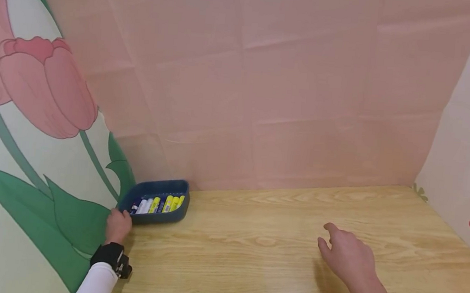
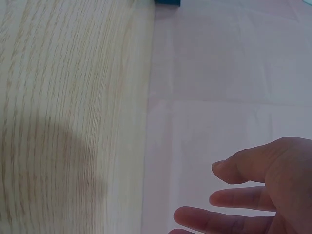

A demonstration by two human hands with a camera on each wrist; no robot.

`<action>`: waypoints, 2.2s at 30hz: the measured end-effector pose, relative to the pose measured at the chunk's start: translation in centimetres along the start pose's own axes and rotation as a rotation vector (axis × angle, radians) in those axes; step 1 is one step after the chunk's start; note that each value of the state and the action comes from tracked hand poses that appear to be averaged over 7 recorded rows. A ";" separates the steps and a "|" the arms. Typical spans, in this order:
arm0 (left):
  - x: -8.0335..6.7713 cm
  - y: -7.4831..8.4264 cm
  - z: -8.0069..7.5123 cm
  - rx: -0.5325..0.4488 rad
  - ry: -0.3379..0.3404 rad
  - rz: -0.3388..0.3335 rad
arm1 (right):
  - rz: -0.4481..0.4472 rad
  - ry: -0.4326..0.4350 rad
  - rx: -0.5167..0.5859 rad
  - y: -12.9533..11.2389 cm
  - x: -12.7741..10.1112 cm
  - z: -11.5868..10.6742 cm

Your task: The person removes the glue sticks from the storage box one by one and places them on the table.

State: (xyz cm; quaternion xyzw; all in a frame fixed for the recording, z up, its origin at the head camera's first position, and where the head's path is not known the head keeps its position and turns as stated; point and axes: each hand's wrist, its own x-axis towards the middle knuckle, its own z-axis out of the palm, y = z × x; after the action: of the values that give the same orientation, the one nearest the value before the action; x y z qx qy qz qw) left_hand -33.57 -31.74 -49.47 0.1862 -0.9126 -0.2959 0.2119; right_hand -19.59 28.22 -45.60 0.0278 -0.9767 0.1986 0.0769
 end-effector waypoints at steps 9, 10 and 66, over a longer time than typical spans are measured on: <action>0.8 -0.6 0.1 -0.076 -0.009 0.092 | 0.006 -0.011 0.001 0.0 -0.1 0.0; 0.9 -0.6 0.0 -0.082 -0.011 0.098 | 0.007 -0.016 0.003 0.0 -0.1 0.0; 0.4 -0.7 0.4 0.011 -0.222 0.129 | 0.035 -0.052 -0.035 0.1 0.2 0.3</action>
State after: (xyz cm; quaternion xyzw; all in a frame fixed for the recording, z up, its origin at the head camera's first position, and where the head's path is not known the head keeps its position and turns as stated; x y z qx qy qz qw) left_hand -33.96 -32.26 -50.12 0.0944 -0.9421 -0.2956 0.1270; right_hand -19.84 28.18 -45.92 0.0144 -0.9819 0.1822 0.0486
